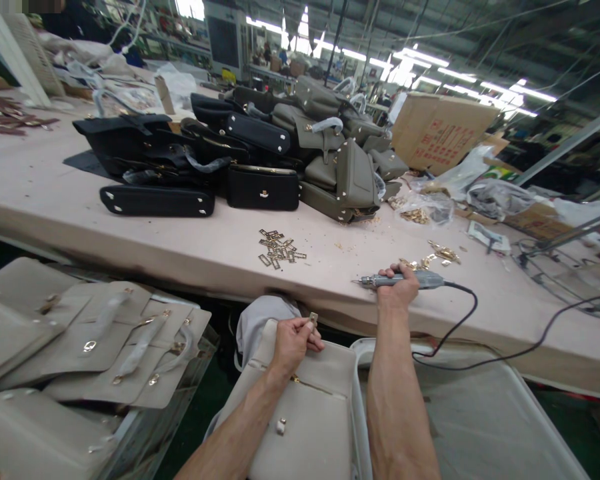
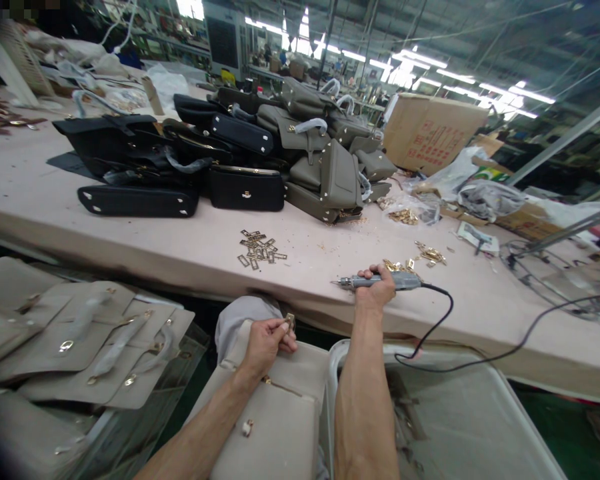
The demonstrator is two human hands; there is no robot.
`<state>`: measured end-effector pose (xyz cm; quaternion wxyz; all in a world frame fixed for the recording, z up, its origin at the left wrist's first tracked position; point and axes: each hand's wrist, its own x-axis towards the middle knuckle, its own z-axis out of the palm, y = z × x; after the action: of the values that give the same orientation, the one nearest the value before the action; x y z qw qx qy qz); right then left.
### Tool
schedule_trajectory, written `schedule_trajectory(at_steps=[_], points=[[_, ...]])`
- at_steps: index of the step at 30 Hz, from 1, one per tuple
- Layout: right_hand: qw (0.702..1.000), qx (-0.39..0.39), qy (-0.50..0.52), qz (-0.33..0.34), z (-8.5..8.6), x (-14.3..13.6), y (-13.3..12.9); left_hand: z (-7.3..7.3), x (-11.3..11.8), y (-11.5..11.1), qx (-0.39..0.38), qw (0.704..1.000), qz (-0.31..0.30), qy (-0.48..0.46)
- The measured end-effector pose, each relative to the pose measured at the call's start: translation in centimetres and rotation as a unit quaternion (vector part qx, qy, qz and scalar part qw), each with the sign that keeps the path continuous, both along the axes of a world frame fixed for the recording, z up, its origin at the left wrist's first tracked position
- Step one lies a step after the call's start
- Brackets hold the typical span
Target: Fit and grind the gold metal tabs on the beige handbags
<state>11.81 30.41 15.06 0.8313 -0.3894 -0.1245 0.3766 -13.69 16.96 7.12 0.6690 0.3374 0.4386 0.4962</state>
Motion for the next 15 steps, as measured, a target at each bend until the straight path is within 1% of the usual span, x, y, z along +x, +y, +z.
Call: schedule_trajectory(at_steps=[5, 11, 15], points=[[1.000, 0.011, 0.006, 0.012, 0.02, 0.10, -0.47, 0.29, -0.02, 0.04, -0.003, 1.000, 0.000, -0.004], [1.000, 0.018, 0.006, 0.021, -0.28, 0.32, -0.68, -0.04, 0.08, 0.09, -0.006, 1.000, 0.006, -0.009], [1.000, 0.018, 0.004, 0.023, -0.37, 0.37, -0.70, 0.08, 0.08, 0.04, -0.006, 1.000, 0.004, -0.006]])
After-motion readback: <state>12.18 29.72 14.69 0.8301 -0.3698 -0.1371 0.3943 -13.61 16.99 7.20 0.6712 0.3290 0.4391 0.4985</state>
